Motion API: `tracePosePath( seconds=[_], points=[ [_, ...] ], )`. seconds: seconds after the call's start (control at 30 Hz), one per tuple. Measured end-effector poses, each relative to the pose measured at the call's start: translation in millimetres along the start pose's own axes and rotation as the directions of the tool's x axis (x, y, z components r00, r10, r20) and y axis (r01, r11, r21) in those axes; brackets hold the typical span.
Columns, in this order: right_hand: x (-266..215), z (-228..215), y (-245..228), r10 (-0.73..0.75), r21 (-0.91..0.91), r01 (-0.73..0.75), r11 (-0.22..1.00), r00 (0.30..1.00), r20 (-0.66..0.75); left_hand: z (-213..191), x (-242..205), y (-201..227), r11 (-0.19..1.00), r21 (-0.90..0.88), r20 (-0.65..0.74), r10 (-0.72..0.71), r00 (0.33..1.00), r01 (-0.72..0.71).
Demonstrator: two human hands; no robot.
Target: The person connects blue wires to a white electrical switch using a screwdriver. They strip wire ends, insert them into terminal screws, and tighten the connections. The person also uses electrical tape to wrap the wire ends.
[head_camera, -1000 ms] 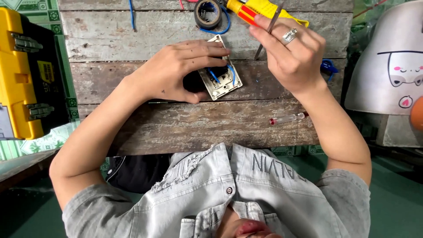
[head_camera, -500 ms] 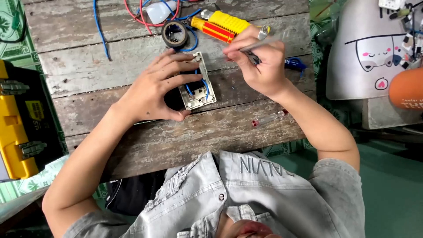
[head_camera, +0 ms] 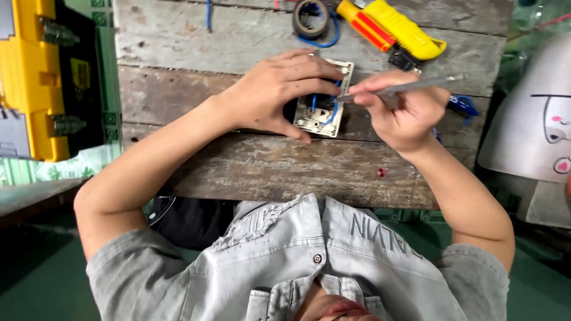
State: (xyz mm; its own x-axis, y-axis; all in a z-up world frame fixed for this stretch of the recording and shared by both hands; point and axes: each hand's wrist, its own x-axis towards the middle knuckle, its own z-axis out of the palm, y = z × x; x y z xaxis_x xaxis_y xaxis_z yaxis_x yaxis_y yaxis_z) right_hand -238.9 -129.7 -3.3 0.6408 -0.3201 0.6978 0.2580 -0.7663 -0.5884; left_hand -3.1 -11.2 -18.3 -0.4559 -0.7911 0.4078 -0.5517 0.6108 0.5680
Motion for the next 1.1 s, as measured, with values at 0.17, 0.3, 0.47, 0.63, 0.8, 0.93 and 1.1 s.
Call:
tracePosePath(
  seconds=[0.17, 0.3, 0.47, 0.63, 0.8, 0.93, 1.1],
  points=[
    [0.5, 3.8, -2.7, -0.038, -0.020, 0.039, 0.999, 0.998, 0.044, -0.8, 2.2, 0.7, 1.000, -0.022, 0.004, -0.003, 1.000, 0.003],
    [7.1, 1.4, -6.7, -0.056, -0.059, 0.065, 0.996, 0.989, 0.139, -0.2, 1.8, -0.1, 1.000, -0.013, 0.011, 0.001, 1.000, -0.001],
    [10.5, 1.6, -9.4, -0.082, -0.006, 0.085, 0.996, 0.980, 0.182, 2.3, 1.4, -1.8, 0.999, 0.024, 0.001, 0.031, 1.000, -0.031],
    [11.4, 3.0, -14.1, -0.033, -0.008, 0.034, 0.999, 0.991, 0.130, 1.4, 2.0, -0.4, 0.999, 0.019, -0.007, 0.036, 0.999, -0.036],
    [10.5, 2.9, -13.6, -0.050, 0.035, 0.046, 0.998, 0.990, 0.133, 3.0, 0.2, -2.5, 0.999, 0.014, 0.012, 0.033, 0.999, -0.033],
    [8.2, 1.2, -13.7, -0.100, -0.035, 0.106, 0.994, 0.984, 0.146, 5.4, -2.6, -3.7, 0.998, 0.033, -0.003, 0.053, 0.999, -0.053],
    [11.7, -2.5, -17.6, -0.004, -0.035, 0.010, 0.999, 0.987, 0.160, 7.7, -3.2, -5.8, 0.996, 0.063, -0.004, 0.061, 0.998, -0.061]
  ],
)
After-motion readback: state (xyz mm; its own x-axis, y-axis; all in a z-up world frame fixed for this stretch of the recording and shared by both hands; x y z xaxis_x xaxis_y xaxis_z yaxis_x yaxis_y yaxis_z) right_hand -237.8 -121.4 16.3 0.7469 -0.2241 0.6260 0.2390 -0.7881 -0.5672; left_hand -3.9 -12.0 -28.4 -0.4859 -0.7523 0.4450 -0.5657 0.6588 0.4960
